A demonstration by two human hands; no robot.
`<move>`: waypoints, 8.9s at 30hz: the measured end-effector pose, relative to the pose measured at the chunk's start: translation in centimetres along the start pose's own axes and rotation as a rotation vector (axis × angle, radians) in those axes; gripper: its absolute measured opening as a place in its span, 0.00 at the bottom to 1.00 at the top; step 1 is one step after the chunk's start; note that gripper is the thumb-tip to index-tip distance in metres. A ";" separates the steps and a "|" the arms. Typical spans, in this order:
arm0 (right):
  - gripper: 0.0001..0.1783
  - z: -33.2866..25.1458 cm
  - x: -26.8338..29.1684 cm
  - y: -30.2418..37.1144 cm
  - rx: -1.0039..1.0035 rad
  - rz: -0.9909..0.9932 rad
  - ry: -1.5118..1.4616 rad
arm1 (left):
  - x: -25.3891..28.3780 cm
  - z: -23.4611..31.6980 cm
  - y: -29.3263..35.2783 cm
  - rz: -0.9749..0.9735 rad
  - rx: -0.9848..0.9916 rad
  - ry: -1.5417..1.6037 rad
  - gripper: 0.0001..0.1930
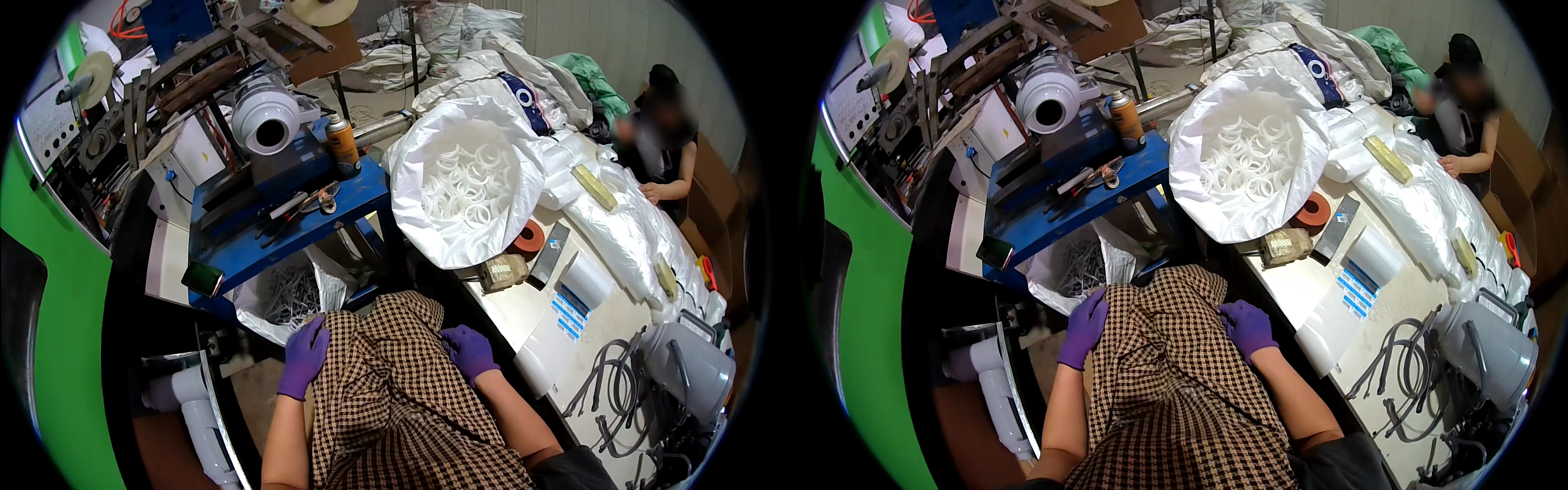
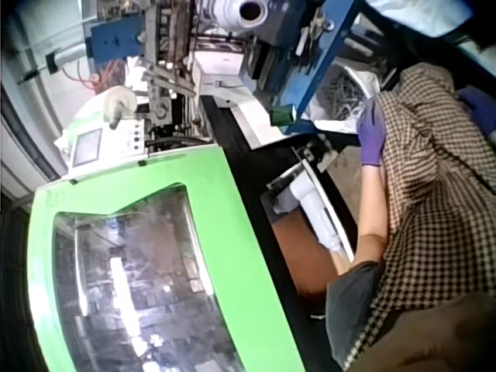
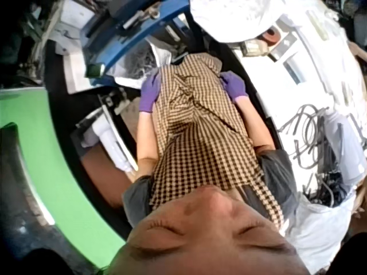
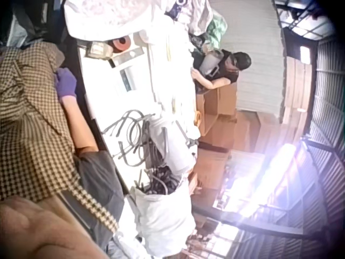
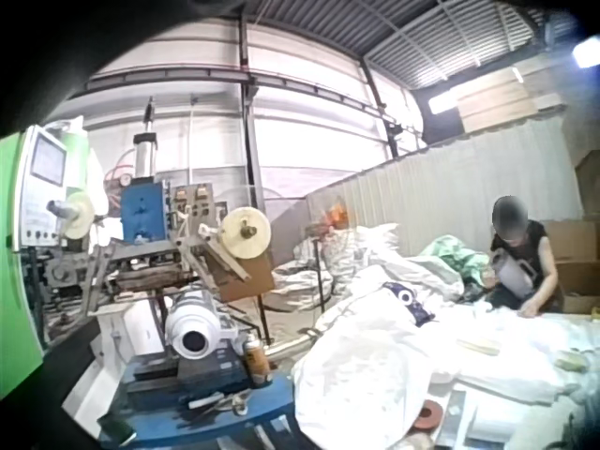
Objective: The person assembles white plastic containers by attaching handles and securing them with rubber bands. They repeatedly pick up containers, attach handles, and wrap rubber bands around the necks, placing finished units aside.
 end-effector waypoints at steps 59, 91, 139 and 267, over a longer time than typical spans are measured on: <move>0.16 4.5 -7.1 -0.8 -0.048 -0.444 0.308 | -9.8 -11.1 -3.1 0.144 0.020 -0.434 0.11; 0.14 4.7 -7.1 -0.8 -0.066 -0.346 0.180 | -8.8 -10.8 -3.4 0.142 0.029 -0.407 0.11; 0.16 5.6 -7.4 0.5 -0.111 -0.289 -0.041 | -9.1 -10.4 -1.5 0.106 0.041 -0.382 0.12; 0.33 -11.1 -2.9 0.4 0.491 -0.130 0.214 | 28.3 -26.8 20.2 0.687 0.584 -0.357 0.32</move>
Point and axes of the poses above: each hand's wrist, its own y-axis away from the middle knuckle, its own x-axis out of the back of the hand, z = x × y, the point moved 7 cm from there along -y, towards the middle knuckle, and after that the axes turned 10 degrees about x, right-handed, at the moved point
